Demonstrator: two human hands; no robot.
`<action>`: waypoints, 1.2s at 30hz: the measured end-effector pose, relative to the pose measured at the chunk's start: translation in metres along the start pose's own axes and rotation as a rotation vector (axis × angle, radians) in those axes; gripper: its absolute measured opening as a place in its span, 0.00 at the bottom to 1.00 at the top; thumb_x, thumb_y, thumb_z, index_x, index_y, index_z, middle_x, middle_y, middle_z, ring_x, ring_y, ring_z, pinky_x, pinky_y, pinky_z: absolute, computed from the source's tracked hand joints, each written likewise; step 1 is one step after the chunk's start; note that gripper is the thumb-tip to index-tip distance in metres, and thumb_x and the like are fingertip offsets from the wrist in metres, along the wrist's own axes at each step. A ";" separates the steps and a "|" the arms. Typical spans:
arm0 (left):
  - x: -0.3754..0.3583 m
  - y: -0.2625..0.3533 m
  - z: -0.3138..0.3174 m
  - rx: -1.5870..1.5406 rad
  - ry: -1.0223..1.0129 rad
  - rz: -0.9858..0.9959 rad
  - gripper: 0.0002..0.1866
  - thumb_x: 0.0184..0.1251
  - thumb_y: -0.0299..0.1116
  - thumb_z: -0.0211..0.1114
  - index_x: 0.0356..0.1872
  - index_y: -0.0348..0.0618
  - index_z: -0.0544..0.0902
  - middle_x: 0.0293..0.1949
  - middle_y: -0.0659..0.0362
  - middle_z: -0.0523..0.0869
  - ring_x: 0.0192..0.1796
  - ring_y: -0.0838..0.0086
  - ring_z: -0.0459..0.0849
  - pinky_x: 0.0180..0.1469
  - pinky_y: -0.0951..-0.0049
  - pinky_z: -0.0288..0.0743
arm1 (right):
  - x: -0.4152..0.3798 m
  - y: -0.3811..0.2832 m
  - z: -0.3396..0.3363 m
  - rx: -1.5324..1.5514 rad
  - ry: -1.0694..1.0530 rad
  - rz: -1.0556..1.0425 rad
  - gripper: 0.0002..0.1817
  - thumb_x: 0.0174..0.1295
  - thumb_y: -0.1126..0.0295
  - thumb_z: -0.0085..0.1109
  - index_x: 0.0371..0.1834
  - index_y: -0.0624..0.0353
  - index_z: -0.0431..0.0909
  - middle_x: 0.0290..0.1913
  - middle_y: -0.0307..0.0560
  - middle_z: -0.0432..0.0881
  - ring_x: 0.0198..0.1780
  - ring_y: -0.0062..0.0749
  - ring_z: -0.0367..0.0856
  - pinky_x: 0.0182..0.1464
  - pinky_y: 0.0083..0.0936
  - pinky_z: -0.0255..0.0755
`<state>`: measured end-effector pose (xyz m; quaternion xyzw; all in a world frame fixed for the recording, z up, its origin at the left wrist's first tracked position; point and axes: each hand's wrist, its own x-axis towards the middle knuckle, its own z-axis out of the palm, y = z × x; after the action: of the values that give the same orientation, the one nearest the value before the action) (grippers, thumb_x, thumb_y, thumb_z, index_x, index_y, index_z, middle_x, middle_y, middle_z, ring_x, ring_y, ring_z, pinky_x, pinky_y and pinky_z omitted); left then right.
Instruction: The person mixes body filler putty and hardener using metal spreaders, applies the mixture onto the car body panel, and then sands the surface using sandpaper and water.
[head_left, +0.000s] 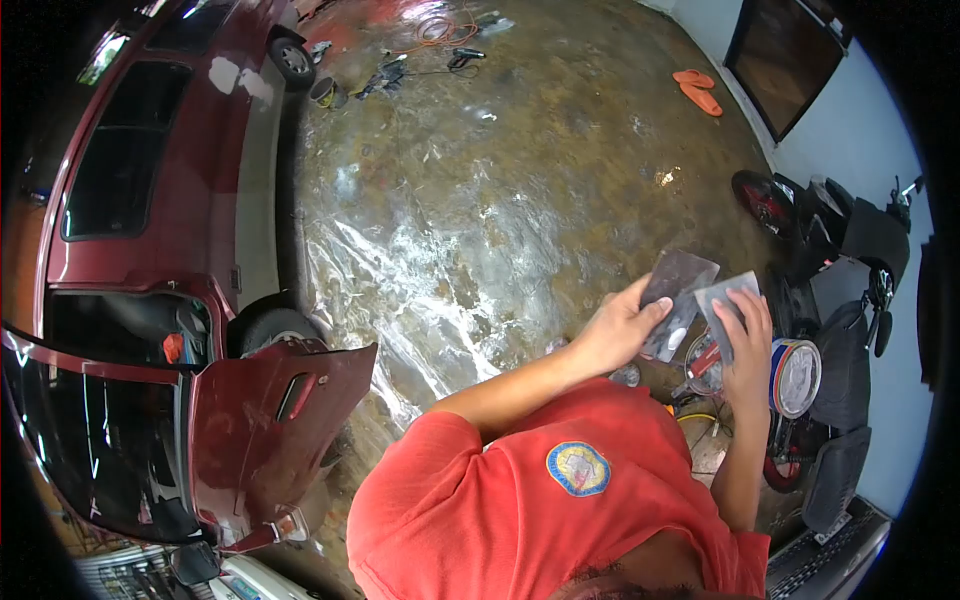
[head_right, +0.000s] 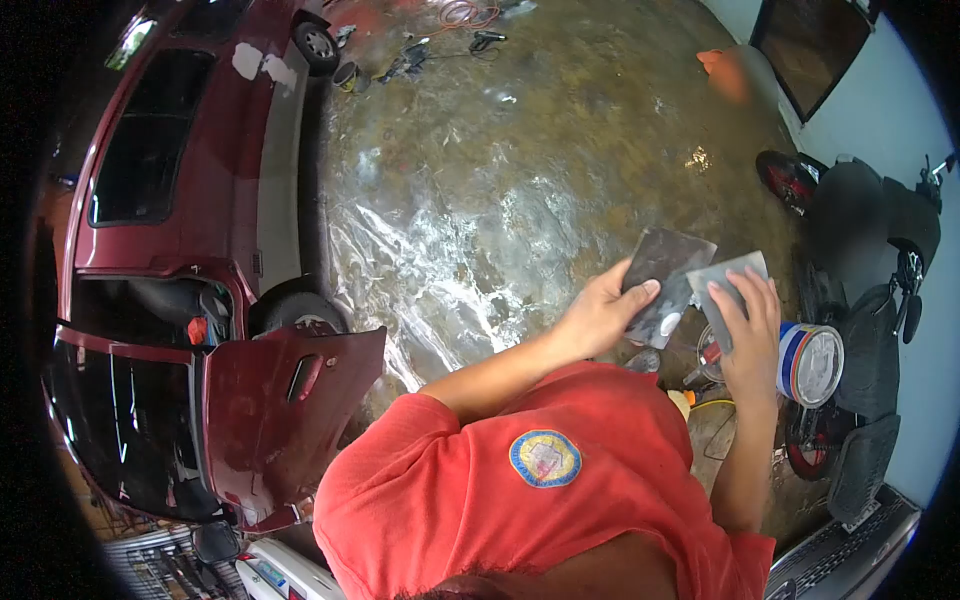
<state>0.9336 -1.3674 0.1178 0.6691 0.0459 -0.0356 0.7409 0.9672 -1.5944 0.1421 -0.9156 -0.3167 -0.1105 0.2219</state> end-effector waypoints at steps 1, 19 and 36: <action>-0.003 0.008 0.003 0.139 -0.031 0.028 0.16 0.78 0.34 0.56 0.60 0.38 0.76 0.31 0.54 0.84 0.31 0.75 0.82 0.39 0.69 0.77 | 0.006 -0.008 -0.004 -0.082 -0.039 -0.025 0.27 0.51 0.79 0.59 0.58 0.50 0.79 0.62 0.49 0.75 0.68 0.52 0.69 0.74 0.54 0.57; 0.010 0.010 0.019 -0.554 0.201 -0.059 0.14 0.76 0.30 0.59 0.57 0.36 0.73 0.49 0.52 0.84 0.48 0.72 0.83 0.53 0.69 0.79 | -0.021 -0.057 -0.009 0.423 0.112 -0.236 0.30 0.53 0.76 0.72 0.61 0.42 0.77 0.65 0.50 0.70 0.68 0.55 0.71 0.74 0.58 0.58; 0.016 0.003 0.019 -0.476 0.176 0.020 0.20 0.73 0.29 0.63 0.61 0.36 0.71 0.52 0.55 0.81 0.52 0.72 0.81 0.56 0.69 0.76 | -0.057 0.016 0.052 0.600 0.340 0.371 0.30 0.57 0.85 0.50 0.67 0.60 0.68 0.66 0.54 0.69 0.69 0.45 0.68 0.71 0.35 0.61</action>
<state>0.9506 -1.3855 0.1207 0.4769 0.1107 0.0420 0.8710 0.9360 -1.6110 0.0719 -0.8204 -0.1227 -0.1213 0.5451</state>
